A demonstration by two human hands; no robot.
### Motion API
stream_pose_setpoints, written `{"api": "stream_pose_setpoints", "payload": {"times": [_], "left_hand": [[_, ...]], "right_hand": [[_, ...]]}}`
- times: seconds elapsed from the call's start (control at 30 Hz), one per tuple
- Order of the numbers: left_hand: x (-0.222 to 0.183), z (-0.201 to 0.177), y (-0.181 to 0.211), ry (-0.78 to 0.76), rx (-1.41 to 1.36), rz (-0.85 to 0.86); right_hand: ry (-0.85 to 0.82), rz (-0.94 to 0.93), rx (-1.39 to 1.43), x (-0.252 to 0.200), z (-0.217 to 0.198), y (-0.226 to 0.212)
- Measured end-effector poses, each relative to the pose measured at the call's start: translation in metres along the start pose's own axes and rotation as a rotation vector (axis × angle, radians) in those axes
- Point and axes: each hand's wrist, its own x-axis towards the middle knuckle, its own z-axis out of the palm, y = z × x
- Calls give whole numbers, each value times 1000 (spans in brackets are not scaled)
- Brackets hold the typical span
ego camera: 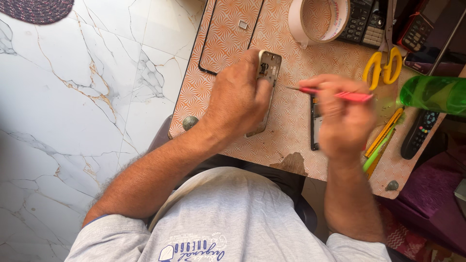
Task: The person uses a screwdriver on a mobile phone frame, cuts pieces of adhesive tape with scissors, and handles internal circuit boards and plastic components.
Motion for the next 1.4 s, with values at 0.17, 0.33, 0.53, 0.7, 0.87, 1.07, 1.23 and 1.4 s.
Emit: {"api": "stream_pose_setpoints", "payload": {"times": [0.17, 0.33, 0.53, 0.7, 0.87, 1.07, 1.23, 1.4], "left_hand": [[1, -2, -1, -121, -623, -94], [3, -7, 4, -177, -662, -196], [3, -3, 3, -117, -517, -47], [6, -3, 0, -195, -727, -85], [7, -7, -2, -314, -944, -220], [7, -10, 1, -351, -1151, -272], [8, -10, 4, -378, -1203, -303], [8, -11, 7, -419, -1230, -317]], "right_hand": [[112, 318, 563, 6, -8, 6], [48, 478, 376, 2, 9, 16], [49, 426, 226, -7, 13, 9], [66, 395, 323, -14, 16, -3], [46, 397, 399, -19, 18, -15], [16, 451, 491, -17, 17, -27], [25, 462, 417, -13, 18, -34], [-16, 427, 328, -11, 14, -39]]}}
